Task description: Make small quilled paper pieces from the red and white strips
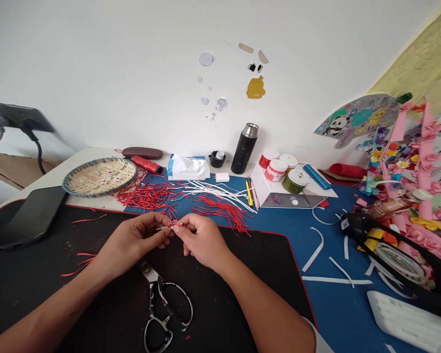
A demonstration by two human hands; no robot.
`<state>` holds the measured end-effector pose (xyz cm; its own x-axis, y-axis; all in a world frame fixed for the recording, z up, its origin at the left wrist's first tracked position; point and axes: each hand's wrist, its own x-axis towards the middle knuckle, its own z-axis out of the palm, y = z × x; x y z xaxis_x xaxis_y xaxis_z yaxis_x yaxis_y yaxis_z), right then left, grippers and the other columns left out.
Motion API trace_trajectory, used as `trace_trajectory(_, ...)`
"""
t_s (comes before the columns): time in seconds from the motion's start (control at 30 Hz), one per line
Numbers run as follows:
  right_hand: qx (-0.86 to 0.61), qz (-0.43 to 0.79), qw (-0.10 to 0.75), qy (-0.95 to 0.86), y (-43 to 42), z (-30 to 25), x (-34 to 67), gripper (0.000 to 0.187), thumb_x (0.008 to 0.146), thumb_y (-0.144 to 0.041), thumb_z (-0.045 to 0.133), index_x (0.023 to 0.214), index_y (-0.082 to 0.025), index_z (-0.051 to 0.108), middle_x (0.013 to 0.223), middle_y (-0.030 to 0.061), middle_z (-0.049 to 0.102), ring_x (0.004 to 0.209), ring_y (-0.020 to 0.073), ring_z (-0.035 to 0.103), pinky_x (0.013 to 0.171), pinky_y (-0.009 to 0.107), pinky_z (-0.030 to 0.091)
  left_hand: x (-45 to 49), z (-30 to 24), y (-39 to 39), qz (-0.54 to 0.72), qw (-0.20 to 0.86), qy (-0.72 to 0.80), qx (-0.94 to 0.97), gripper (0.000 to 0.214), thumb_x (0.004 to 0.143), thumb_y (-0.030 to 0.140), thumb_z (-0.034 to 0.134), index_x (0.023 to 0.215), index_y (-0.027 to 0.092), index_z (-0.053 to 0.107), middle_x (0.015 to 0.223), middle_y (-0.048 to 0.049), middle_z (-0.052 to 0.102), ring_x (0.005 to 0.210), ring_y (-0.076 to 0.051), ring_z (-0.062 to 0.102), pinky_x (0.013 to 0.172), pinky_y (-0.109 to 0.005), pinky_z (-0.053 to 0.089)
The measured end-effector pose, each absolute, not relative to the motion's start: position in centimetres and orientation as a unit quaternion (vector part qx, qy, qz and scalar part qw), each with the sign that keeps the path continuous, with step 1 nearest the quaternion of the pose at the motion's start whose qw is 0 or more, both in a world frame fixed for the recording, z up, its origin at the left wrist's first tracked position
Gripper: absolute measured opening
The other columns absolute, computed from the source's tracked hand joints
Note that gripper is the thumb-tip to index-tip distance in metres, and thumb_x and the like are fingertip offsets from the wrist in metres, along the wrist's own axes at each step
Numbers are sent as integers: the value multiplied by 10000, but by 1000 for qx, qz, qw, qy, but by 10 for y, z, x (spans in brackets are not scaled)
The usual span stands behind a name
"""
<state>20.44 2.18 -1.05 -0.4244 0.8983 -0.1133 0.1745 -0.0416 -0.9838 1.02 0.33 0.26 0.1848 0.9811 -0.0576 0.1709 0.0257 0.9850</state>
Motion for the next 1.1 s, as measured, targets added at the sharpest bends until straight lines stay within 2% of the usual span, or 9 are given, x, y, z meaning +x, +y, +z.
trace_trajectory(0.33,-432,570,302,-630,22,-9,206,227,994,-401,608,916,-190,636,507,-71,553,408,96,495,456,205,378,5,-3,5,377,563,476,561,283,861,456,782,949,201,695,797,-33,756,725,-205,730,668,-300,593)
trace_trajectory(0.6,-422,571,307,-634,21,-11,206,224,994,-390,608,938,-180,664,553,-57,576,430,94,513,463,203,376,3,-3,4,374,563,474,564,283,869,450,776,953,196,684,787,-32,757,726,-196,722,689,-300,580)
trace_trajectory(0.8,-425,575,304,-630,21,-8,206,200,991,-364,616,894,-191,640,526,-68,557,426,95,507,467,205,373,4,0,5,382,581,460,553,270,840,431,806,929,205,687,814,-39,771,742,-201,727,713,-310,586)
trace_trajectory(1.1,-427,569,299,-636,21,-7,207,216,990,-387,635,924,-184,668,520,-64,569,424,96,511,474,206,382,3,4,6,378,569,464,564,260,815,428,826,891,223,686,760,-17,748,711,-201,719,670,-296,582)
